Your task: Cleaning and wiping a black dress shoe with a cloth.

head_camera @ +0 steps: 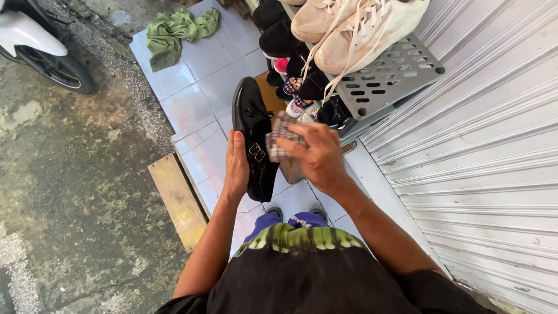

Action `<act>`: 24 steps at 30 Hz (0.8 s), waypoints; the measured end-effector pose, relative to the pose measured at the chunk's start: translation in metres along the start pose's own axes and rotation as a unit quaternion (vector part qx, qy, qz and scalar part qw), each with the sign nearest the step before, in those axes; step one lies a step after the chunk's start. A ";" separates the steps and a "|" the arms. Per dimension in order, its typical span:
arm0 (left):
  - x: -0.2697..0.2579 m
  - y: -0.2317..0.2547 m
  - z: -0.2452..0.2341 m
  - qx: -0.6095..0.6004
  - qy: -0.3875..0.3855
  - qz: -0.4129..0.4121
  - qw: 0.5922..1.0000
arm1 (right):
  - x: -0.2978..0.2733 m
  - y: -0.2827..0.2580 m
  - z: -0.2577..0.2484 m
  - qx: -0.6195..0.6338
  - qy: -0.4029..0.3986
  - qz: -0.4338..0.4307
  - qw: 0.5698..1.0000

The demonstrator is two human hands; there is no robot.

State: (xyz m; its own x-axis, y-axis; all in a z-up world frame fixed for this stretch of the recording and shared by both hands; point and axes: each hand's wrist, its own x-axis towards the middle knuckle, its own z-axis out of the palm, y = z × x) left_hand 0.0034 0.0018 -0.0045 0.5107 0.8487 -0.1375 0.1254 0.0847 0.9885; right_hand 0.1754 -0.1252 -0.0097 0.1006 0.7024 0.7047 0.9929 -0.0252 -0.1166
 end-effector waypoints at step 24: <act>0.008 -0.025 0.003 -0.066 -0.069 0.073 0.993 | 0.004 0.030 -0.036 0.229 -0.236 0.181 0.927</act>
State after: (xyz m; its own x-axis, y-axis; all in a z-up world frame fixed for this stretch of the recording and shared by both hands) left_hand 0.0067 0.0048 -0.0307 0.6283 0.7779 0.0101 -0.0673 0.0414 0.9969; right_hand 0.2080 -0.1490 0.0149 0.2764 0.9421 0.1899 0.7573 -0.0919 -0.6465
